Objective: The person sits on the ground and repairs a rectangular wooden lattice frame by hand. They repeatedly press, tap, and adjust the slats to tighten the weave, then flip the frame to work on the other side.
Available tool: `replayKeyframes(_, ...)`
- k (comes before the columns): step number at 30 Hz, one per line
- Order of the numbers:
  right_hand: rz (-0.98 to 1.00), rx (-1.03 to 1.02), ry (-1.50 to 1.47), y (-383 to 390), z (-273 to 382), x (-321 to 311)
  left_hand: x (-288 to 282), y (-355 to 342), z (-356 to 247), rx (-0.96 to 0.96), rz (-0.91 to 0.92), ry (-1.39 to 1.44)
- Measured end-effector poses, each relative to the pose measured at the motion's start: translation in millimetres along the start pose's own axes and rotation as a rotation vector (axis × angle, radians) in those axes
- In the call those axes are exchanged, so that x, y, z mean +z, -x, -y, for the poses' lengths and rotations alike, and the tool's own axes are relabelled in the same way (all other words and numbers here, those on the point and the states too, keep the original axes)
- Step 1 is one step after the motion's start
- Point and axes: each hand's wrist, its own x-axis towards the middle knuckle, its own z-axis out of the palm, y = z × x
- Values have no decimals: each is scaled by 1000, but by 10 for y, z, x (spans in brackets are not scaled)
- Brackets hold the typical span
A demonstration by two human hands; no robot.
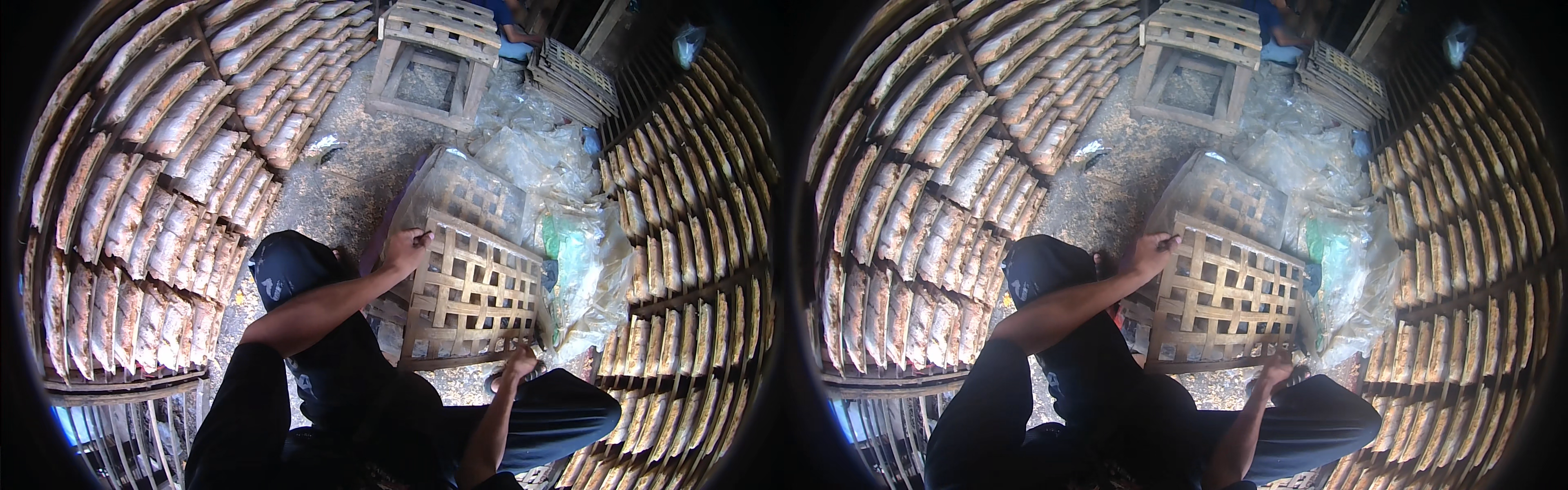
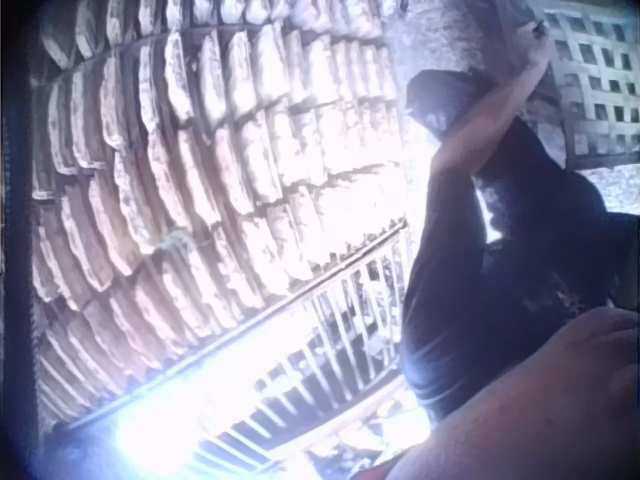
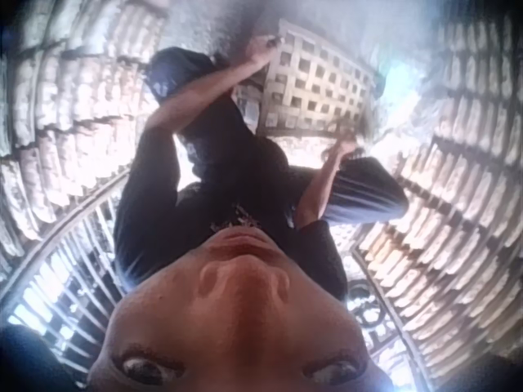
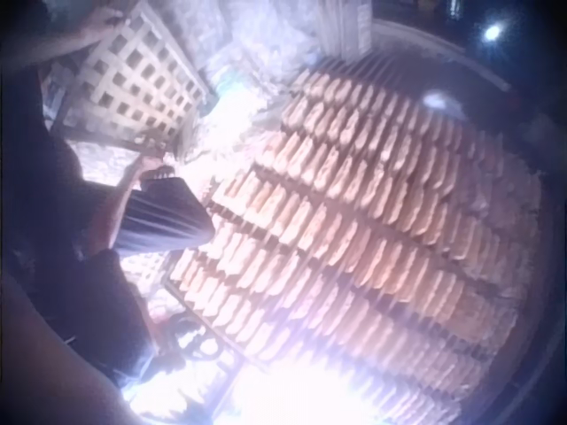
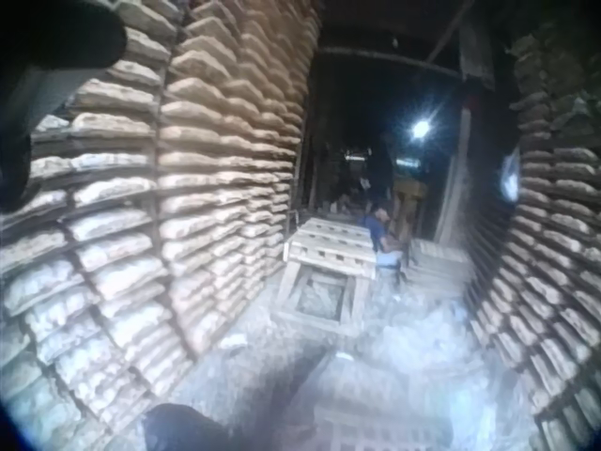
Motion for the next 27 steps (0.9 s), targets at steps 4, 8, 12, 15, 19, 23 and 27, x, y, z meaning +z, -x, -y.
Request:
replayKeyframes(4,-144,520,-492,-169,318,-187,-56,16,33,25,7,43)
replayKeyframes(8,-293,764,-851,-396,-387,-355,-68,17,120,-21,30,45)
replayKeyframes(12,-28,557,-476,-536,-1528,-884,91,-62,-103,-38,154,110)
replayKeyframes(15,-98,853,-815,-364,-620,-429,0,-27,222,-13,57,99)
replayKeyframes(19,46,205,91,-76,-165,-95,47,-28,90,-2,72,67)
replayKeyframes(23,53,-333,381,123,-31,168,0,-38,27,-35,110,49)
replayKeyframes(27,144,-375,1055,99,-220,149,30,-17,83,-31,70,96)
